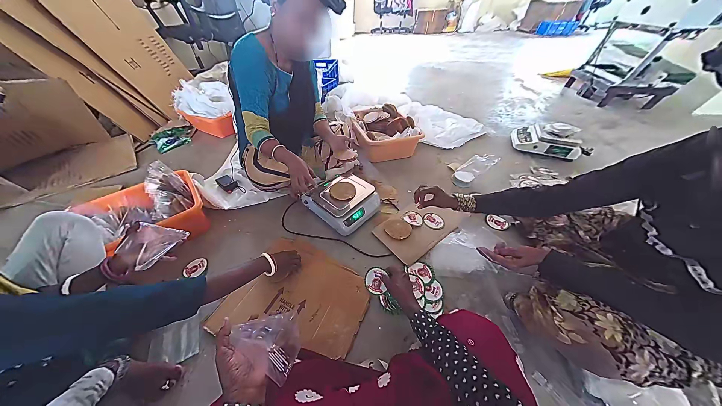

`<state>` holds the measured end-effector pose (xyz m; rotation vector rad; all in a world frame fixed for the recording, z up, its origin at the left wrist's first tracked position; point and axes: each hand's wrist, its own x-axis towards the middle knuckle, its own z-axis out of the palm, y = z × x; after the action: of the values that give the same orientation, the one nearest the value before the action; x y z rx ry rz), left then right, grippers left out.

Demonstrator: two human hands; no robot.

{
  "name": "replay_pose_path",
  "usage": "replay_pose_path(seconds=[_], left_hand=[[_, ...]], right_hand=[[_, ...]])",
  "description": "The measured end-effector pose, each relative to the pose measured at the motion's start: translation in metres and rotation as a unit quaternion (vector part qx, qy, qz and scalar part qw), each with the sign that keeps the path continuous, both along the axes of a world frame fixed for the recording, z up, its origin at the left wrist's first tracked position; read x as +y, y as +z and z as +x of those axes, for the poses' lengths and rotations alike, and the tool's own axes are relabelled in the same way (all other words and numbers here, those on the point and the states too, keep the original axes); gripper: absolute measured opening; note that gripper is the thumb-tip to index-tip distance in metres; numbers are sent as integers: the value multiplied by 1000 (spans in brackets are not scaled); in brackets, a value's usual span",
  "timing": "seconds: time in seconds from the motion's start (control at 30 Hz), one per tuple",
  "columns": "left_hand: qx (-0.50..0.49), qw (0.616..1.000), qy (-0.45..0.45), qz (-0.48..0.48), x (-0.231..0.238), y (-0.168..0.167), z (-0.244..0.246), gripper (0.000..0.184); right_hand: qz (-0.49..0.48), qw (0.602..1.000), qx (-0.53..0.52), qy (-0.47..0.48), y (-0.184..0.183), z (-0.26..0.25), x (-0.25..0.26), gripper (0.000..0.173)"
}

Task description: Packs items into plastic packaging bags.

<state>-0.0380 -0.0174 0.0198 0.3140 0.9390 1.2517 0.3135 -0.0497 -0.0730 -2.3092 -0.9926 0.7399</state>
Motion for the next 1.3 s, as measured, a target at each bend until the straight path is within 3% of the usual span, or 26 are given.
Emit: replay_pose_path(seconds=[0.53, 1.3], left_hand=[[1, 1000, -4, -19, 4, -2, 2, 59], [5, 1000, 5, 0, 3, 0, 3, 48]], right_hand=[[-18, 1000, -1, 12, -7, 3, 5, 32], [-18, 1000, 8, 10, -3, 3, 2, 33]])
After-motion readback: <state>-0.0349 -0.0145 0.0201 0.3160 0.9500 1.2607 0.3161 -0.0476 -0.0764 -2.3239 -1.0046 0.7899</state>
